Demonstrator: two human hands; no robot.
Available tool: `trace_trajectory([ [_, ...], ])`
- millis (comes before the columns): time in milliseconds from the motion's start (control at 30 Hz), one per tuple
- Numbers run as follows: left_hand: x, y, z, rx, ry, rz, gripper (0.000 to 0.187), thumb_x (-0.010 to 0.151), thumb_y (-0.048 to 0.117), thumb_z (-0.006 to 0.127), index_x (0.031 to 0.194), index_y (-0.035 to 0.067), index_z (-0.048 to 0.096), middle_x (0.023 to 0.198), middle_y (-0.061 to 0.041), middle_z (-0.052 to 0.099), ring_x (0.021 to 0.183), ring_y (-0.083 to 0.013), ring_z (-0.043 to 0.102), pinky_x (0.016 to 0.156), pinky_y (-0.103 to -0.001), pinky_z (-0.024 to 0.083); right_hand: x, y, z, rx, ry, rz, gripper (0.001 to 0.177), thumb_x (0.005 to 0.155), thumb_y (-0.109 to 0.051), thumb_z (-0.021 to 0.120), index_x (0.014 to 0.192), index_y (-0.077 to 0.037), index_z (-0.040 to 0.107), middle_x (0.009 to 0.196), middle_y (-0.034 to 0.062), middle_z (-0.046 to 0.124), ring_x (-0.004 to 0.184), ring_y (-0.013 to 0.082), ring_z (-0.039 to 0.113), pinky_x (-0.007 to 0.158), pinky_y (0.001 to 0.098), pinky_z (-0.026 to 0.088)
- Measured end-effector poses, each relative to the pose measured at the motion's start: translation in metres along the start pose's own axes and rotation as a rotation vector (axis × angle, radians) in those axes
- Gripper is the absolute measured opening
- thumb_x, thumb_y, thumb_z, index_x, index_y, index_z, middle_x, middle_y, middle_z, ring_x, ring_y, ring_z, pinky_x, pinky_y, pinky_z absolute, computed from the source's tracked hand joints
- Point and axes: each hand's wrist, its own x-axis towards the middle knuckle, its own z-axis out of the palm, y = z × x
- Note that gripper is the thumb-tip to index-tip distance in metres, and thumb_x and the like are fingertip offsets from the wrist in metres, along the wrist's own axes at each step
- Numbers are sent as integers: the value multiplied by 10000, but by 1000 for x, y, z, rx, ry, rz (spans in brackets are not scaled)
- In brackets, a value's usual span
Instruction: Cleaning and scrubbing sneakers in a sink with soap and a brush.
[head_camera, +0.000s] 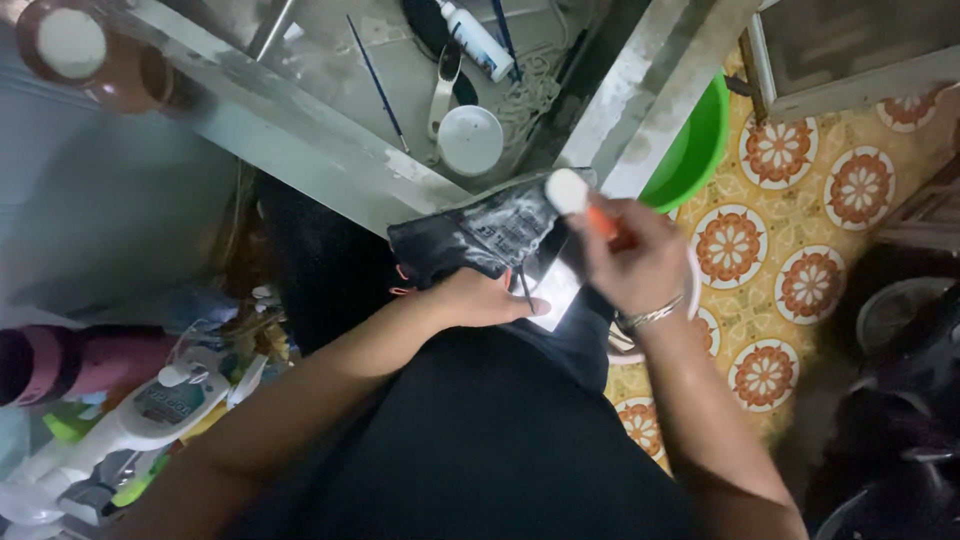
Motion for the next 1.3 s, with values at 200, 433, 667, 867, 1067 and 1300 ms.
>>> trace_trajectory([
  [200, 38, -62, 48, 73, -5, 348, 588, 950, 496, 604, 1373, 90, 553, 1391, -182, 593, 1298, -332, 565, 1094, -420, 438, -5, -31, -3, -67, -185, -162, 234, 855, -270, 813, 1013, -99, 793, 806, 108, 767, 628, 237, 727, 577, 342, 568],
  [433, 50, -114, 84, -54, 127, 459, 765, 936, 516, 687, 1460, -6, 493, 1503, -230, 503, 1401, -375, 464, 1164, -456, 343, -6, -57, 6, -174, -100, -149, 224, 875, -311, 852, 955, -114, 781, 777, 116, 743, 633, 270, 723, 579, 363, 566],
  [667, 53, -83, 83, 222, 316, 562, 701, 945, 425, 653, 1374, -116, 532, 1414, -323, 521, 1318, -470, 510, 1103, -520, 367, -4, -32, 3, -271, -36, -109, 242, 888, -311, 849, 973, -91, 794, 775, 120, 749, 624, 276, 725, 563, 371, 559],
  [867, 63, -100, 89, 268, -51, 471, 558, 994, 445, 482, 1329, 17, 604, 1314, -232, 631, 1194, -345, 601, 1055, -428, 407, -3, -36, -3, -197, -70, -22, 251, 864, -305, 856, 967, -86, 794, 759, 108, 749, 596, 254, 726, 564, 359, 567],
  [1067, 41, -61, 67, 165, -133, 38, 693, 1001, 646, 466, 1373, 77, 596, 1419, -222, 580, 1365, -354, 502, 1172, -424, 351, 11, -20, -20, -315, 13, -95, 262, 910, -314, 873, 1030, -93, 796, 797, 113, 738, 676, 249, 731, 612, 350, 572],
  [1300, 56, -80, 76, 45, -43, 414, 800, 923, 650, 550, 1463, 61, 503, 1511, -178, 512, 1419, -326, 420, 1211, -439, 259, 30, 24, -38, -292, -72, 0, 287, 923, -364, 863, 1047, -116, 789, 801, 85, 743, 664, 200, 738, 587, 325, 565],
])
